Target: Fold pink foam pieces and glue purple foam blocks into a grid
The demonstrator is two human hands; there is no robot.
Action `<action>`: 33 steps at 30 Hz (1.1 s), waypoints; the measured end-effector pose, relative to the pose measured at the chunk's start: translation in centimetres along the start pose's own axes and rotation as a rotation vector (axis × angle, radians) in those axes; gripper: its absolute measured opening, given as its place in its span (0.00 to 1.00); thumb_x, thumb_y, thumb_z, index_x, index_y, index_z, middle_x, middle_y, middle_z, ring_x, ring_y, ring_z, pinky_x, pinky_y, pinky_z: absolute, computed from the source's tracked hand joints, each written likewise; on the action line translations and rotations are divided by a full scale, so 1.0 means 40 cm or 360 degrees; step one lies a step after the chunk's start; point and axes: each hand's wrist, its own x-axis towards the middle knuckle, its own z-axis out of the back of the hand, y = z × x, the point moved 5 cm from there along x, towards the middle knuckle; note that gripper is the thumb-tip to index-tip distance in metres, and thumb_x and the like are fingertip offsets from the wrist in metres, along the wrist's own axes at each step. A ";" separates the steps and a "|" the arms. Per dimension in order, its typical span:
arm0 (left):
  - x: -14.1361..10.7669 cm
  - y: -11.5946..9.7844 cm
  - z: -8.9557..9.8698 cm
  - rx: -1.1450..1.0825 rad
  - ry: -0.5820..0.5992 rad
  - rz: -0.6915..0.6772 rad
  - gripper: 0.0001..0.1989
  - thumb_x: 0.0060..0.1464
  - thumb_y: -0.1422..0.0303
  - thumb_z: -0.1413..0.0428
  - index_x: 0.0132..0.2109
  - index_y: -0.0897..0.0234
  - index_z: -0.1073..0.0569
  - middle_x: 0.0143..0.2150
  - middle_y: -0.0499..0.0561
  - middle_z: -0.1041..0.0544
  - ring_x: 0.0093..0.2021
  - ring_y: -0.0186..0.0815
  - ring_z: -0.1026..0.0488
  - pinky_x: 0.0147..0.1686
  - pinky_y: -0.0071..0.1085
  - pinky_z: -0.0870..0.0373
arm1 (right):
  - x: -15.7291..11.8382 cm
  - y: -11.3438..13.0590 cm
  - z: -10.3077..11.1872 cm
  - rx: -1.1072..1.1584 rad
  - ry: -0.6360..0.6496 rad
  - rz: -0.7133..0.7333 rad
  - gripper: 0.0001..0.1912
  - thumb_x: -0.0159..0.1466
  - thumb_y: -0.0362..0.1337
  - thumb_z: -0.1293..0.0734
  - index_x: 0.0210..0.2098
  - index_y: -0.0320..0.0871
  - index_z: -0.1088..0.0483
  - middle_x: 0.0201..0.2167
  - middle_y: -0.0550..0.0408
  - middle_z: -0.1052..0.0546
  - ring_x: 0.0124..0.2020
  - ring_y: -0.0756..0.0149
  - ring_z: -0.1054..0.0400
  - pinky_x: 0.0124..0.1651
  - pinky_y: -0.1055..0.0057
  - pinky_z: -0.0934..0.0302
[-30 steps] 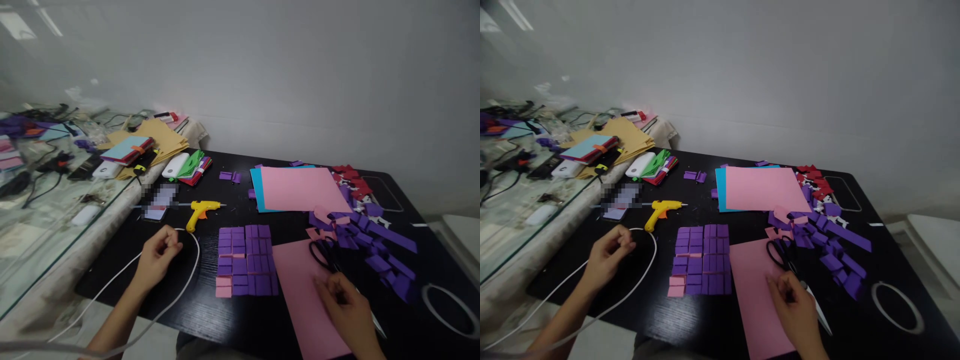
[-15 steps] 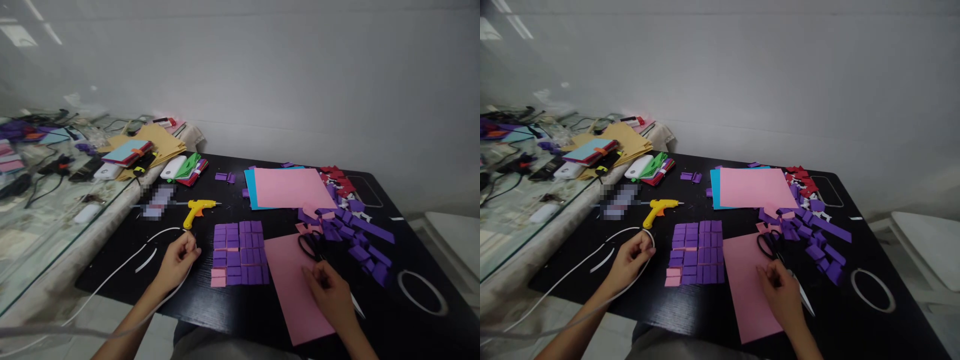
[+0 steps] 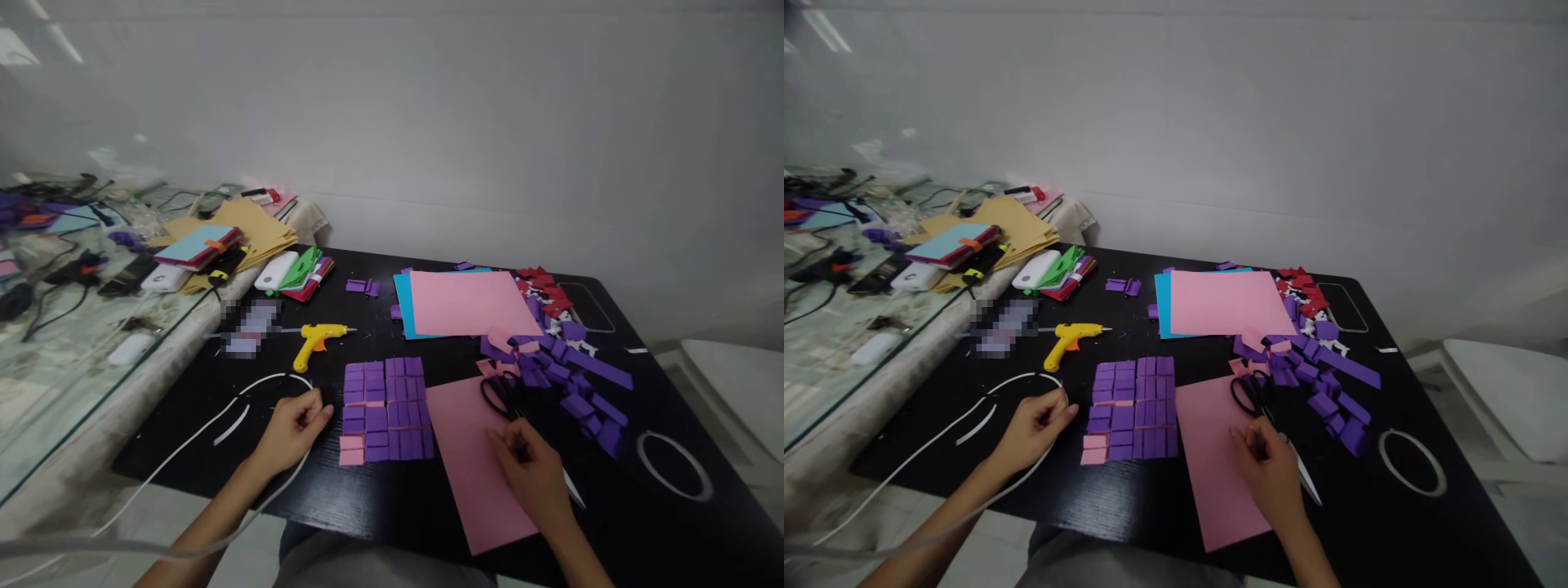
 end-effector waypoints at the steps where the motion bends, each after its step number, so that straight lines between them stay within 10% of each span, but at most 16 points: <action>1: 0.002 -0.001 0.001 0.0005 -0.0008 0.0004 0.23 0.61 0.58 0.45 0.24 0.60 0.47 0.21 0.41 0.45 0.22 0.29 0.47 0.25 0.27 0.48 | 0.000 0.001 0.000 0.0003 -0.0001 -0.0004 0.22 0.65 0.51 0.32 0.23 0.48 0.42 0.19 0.65 0.43 0.20 0.70 0.45 0.24 0.73 0.47; 22: 0.005 -0.010 0.001 0.0039 -0.0045 0.0022 0.28 0.62 0.53 0.47 0.22 0.60 0.51 0.20 0.43 0.50 0.21 0.30 0.49 0.23 0.29 0.48 | 0.005 0.012 0.000 0.0017 -0.0011 0.0022 0.21 0.65 0.50 0.33 0.23 0.48 0.43 0.19 0.65 0.44 0.20 0.69 0.46 0.24 0.72 0.48; 28: 0.105 -0.035 0.179 0.0567 -0.0217 0.0047 0.15 0.59 0.53 0.44 0.43 0.59 0.27 0.35 0.53 0.24 0.34 0.45 0.26 0.38 0.41 0.28 | 0.003 0.008 -0.002 0.0022 0.0006 0.0001 0.23 0.65 0.51 0.33 0.23 0.48 0.44 0.19 0.65 0.44 0.20 0.69 0.47 0.25 0.71 0.49; 33: 0.257 0.034 0.335 0.1549 0.0027 0.0330 0.42 0.58 0.57 0.42 0.71 0.79 0.43 0.69 0.80 0.37 0.68 0.73 0.39 0.63 0.66 0.44 | 0.004 0.006 -0.003 0.0026 -0.0005 0.0010 0.22 0.65 0.49 0.33 0.23 0.48 0.44 0.19 0.65 0.45 0.21 0.69 0.47 0.25 0.71 0.49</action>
